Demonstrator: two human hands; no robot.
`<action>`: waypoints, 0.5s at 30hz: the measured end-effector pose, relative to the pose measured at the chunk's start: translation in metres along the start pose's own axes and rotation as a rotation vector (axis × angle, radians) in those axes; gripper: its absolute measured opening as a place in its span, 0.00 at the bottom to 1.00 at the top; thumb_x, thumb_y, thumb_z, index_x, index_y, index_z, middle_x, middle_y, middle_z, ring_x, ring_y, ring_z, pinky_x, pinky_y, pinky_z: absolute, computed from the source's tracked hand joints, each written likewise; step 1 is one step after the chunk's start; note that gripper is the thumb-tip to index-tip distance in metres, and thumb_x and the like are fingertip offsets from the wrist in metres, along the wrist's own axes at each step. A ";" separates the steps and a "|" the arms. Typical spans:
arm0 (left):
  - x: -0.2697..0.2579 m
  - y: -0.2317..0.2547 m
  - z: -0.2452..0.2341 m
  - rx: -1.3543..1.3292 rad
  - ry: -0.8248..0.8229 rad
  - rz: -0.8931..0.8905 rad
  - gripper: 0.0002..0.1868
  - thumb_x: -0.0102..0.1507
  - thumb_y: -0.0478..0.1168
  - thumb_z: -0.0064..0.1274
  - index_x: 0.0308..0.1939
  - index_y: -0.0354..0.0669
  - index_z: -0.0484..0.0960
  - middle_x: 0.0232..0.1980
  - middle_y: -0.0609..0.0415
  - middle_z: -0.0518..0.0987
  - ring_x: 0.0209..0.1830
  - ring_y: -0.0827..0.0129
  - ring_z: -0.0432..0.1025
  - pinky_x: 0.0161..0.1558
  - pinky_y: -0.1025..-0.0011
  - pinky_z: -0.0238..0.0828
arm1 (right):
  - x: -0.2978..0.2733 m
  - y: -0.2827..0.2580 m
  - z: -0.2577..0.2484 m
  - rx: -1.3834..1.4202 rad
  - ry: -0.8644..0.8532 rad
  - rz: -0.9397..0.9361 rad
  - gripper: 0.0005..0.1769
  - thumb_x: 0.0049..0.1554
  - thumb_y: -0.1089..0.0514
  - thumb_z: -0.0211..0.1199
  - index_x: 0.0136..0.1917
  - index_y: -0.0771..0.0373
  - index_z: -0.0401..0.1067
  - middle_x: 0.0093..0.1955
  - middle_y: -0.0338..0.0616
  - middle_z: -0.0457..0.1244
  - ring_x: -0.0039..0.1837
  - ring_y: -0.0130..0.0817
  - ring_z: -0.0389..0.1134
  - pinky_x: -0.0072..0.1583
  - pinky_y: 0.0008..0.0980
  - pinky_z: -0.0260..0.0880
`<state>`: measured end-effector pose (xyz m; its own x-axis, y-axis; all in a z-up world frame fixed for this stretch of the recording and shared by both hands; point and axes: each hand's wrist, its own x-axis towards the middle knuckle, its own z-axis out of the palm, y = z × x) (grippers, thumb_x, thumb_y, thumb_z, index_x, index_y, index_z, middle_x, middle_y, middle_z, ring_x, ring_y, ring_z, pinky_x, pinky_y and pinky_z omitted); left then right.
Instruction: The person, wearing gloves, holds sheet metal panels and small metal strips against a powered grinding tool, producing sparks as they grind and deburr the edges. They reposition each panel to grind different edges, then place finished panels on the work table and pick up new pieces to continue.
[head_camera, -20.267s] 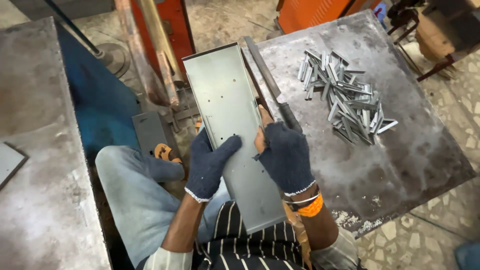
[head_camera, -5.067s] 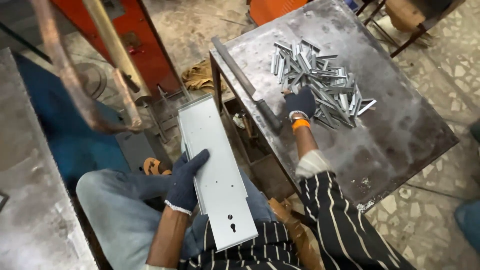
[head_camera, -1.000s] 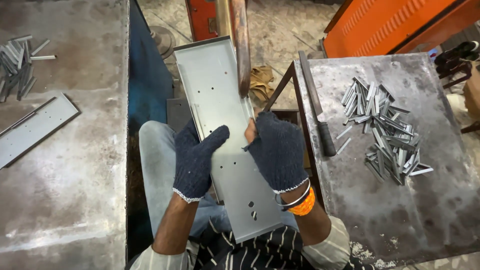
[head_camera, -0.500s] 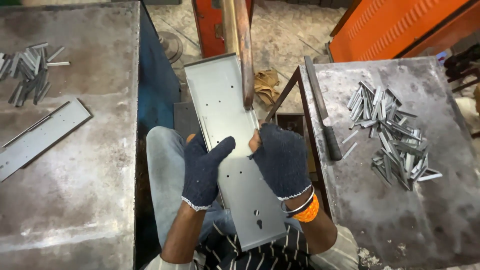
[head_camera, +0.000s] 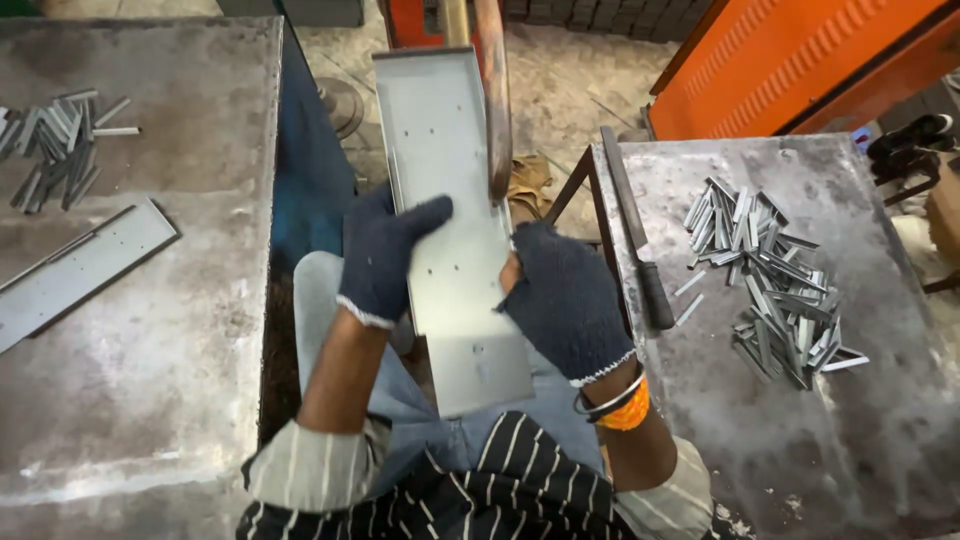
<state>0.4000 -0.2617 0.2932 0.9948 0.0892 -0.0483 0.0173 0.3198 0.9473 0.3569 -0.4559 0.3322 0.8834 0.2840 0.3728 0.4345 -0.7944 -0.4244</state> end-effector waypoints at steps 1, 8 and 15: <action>0.003 0.000 -0.001 -0.002 0.006 -0.002 0.17 0.57 0.34 0.61 0.49 0.29 0.84 0.40 0.47 0.86 0.33 0.66 0.81 0.37 0.70 0.80 | 0.001 -0.002 0.000 0.001 -0.006 -0.002 0.08 0.56 0.58 0.61 0.42 0.65 0.69 0.37 0.58 0.65 0.42 0.57 0.70 0.44 0.51 0.68; 0.015 0.001 -0.002 0.041 0.002 -0.037 0.17 0.57 0.34 0.61 0.48 0.29 0.85 0.38 0.46 0.86 0.30 0.67 0.80 0.34 0.70 0.79 | 0.002 -0.001 0.006 0.068 -0.013 0.020 0.06 0.54 0.61 0.62 0.41 0.65 0.68 0.36 0.57 0.65 0.42 0.56 0.70 0.45 0.50 0.68; 0.020 -0.005 -0.002 -0.001 -0.028 -0.060 0.16 0.57 0.33 0.61 0.48 0.28 0.84 0.39 0.44 0.86 0.31 0.66 0.81 0.34 0.68 0.81 | -0.005 0.001 0.015 0.062 0.050 0.001 0.06 0.55 0.62 0.63 0.41 0.65 0.67 0.36 0.55 0.64 0.43 0.55 0.69 0.46 0.49 0.67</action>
<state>0.4198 -0.2597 0.2873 0.9945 0.0436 -0.0957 0.0765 0.3250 0.9426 0.3559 -0.4495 0.3175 0.8745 0.2550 0.4125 0.4452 -0.7593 -0.4745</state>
